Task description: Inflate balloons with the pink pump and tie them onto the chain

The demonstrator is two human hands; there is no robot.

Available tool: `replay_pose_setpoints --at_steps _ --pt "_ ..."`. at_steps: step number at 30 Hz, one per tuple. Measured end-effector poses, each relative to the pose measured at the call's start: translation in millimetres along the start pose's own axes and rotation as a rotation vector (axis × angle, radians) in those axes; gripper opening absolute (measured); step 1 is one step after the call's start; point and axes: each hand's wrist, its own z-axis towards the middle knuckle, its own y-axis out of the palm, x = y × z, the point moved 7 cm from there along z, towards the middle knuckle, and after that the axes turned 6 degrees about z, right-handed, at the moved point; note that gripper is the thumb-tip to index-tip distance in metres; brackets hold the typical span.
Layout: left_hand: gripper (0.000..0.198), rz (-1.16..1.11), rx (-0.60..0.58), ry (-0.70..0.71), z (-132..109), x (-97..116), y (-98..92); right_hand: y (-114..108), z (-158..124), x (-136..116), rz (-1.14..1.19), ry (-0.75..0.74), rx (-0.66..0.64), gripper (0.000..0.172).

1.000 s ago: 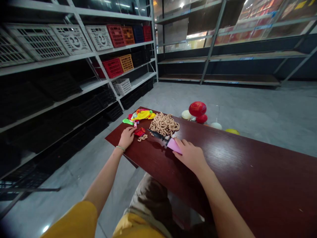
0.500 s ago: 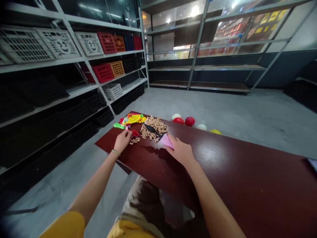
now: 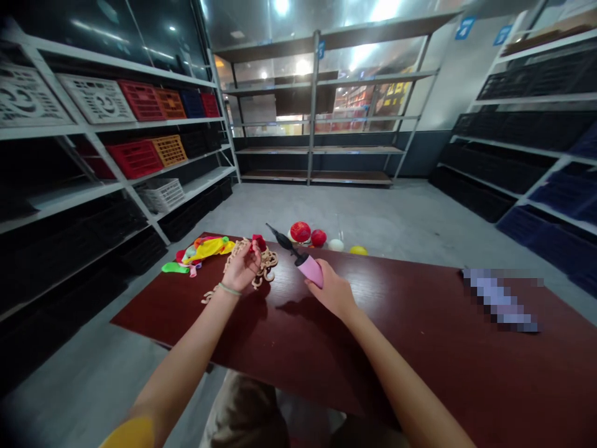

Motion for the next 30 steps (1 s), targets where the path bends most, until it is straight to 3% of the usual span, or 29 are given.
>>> replay_pose_setpoints --at_steps 4,8,13,20,30 --pt "0.016 -0.09 -0.023 -0.131 28 -38 12.4 -9 -4 30 0.127 0.122 0.127 0.06" --pt "0.017 -0.056 -0.033 -0.167 41 -55 3.0 -11 -12 36 0.207 0.075 0.21 0.061" --pt "0.019 -0.029 -0.022 -0.056 35 -41 -9.5 -6 -22 18 0.018 -0.049 0.185 0.062" --pt "0.017 -0.01 0.03 0.194 28 -19 -7.8 3 -25 2 -0.338 -0.182 0.059 0.061" --pt "0.018 0.087 0.017 0.307 22 -13 -3.5 3 -27 -3 -0.41 -0.191 0.067 0.057"
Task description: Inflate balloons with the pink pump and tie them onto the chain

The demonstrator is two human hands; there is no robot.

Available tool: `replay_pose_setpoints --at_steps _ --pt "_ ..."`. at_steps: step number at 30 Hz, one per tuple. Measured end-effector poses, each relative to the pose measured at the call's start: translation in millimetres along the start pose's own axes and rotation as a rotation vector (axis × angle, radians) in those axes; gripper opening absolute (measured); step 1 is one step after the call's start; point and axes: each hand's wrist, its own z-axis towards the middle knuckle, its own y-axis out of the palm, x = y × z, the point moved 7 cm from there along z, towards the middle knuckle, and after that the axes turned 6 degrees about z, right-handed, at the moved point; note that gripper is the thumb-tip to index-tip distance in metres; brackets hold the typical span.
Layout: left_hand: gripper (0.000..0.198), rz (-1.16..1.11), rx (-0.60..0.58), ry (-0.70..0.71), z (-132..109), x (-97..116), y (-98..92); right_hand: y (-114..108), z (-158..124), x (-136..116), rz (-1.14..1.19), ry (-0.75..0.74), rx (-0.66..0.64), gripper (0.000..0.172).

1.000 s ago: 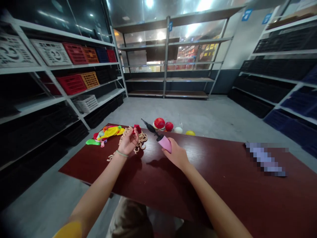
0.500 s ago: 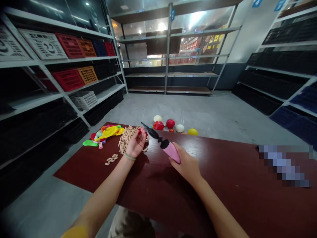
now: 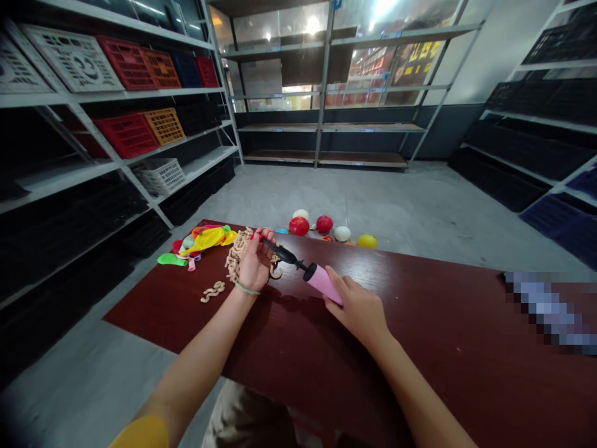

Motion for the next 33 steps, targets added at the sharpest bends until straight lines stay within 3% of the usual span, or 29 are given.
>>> replay_pose_setpoints --at_steps 8,18,33 --pt "0.028 0.098 0.031 0.039 -4 -2 2.1 1 -1 3 -0.004 0.009 -0.027 0.057" --pt "0.033 0.148 -0.01 0.027 -8 -7 6.7 3 0 4 0.008 0.024 -0.047 0.06" --pt "0.029 0.212 -0.004 0.008 -13 -12 10.0 0 0 3 0.003 0.027 -0.029 0.059"
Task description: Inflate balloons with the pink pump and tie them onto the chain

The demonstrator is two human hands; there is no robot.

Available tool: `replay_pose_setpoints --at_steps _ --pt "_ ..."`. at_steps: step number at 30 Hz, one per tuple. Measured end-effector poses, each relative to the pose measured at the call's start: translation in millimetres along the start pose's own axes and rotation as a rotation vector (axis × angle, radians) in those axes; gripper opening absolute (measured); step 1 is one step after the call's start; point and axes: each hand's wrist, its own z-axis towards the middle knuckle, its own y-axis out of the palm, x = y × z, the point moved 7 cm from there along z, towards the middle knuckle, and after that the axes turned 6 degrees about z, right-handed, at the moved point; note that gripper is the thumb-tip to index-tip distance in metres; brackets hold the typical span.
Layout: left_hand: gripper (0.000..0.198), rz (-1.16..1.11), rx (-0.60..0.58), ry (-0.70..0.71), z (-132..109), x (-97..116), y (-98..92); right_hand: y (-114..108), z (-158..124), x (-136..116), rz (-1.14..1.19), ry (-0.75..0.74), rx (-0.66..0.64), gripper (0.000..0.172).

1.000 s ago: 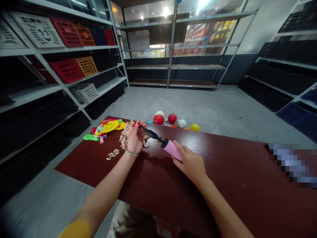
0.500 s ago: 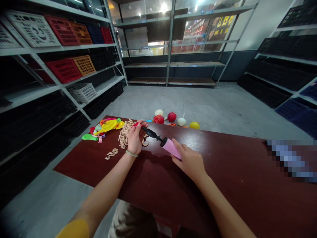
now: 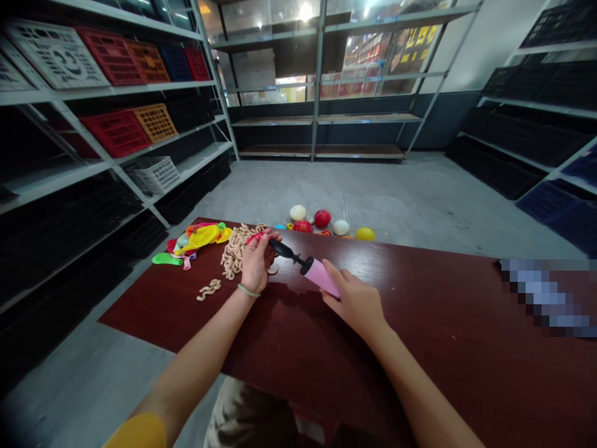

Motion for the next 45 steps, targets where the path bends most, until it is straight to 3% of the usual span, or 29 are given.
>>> replay_pose_setpoints --at_steps 11,17,20,23,27,32,36,40,45 --pt "0.036 0.006 -0.051 0.004 -5 -6 6.9 0 -1 -4 0.013 -0.047 0.057 0.061" --pt "0.036 -0.175 -0.106 -0.012 -11 -8 14.5 4 -1 -19 0.081 -0.054 0.051 0.06" --pt "0.034 -0.277 -0.115 0.02 -17 -4 17.9 5 1 -28 0.153 -0.044 0.022 0.052" --pt "0.029 -0.277 -0.065 0.109 -21 3 16.4 8 1 -39 0.168 -0.072 -0.023 0.042" --pt "0.027 -0.198 0.059 0.204 -15 14 5.8 11 1 -44 0.091 -0.091 -0.036 0.046" --pt "0.019 -0.138 0.28 0.277 5 47 -25.6 12 5 -14 -0.007 -0.062 -0.007 0.048" --pt "0.013 -0.162 0.362 0.322 15 66 -44.8 9 5 4 -0.085 -0.127 0.042 0.049" --pt "0.017 -0.159 0.38 0.29 11 53 -40.3 11 -1 -2 -0.088 -0.147 0.057 0.047" --pt "0.025 -0.103 0.251 0.173 -15 9 -2.5 9 -6 -24 -0.074 -0.087 0.1 0.047"
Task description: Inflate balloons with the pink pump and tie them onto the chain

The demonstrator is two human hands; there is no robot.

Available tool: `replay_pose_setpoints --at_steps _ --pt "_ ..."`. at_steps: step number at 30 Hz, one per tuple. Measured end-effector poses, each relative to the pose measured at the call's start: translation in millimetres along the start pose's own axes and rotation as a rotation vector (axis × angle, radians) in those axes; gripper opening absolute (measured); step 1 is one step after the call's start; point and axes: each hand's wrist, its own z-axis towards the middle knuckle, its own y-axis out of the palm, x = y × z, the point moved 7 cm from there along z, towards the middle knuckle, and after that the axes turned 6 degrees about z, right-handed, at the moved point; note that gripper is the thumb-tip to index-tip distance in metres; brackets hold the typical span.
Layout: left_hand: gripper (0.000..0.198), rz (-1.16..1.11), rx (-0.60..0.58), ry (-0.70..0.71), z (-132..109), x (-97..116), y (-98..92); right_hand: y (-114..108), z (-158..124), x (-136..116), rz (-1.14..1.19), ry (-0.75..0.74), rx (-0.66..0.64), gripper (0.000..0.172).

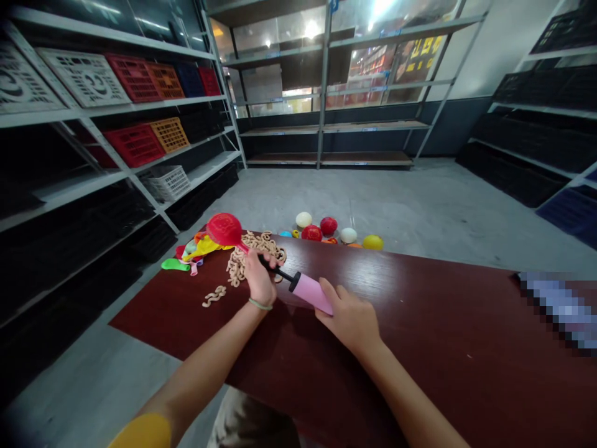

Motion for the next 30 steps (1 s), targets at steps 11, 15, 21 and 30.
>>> replay_pose_setpoints --at_steps 11,15,21,30 --pt "0.02 -0.009 -0.015 0.009 17 19 -3.7 -5 7 5 0.009 -0.1 0.072 0.038" --pt "0.015 -0.056 0.108 0.08 46 42 -27.0 -7 4 19 -0.06 -0.151 0.116 0.038" --pt "0.016 -0.029 0.113 0.054 28 18 -20.6 -8 3 2 -0.02 -0.084 0.058 0.039" --pt "0.027 0.049 -0.172 -0.025 -4 -9 17.5 -8 5 -6 0.045 -0.08 0.087 0.037"
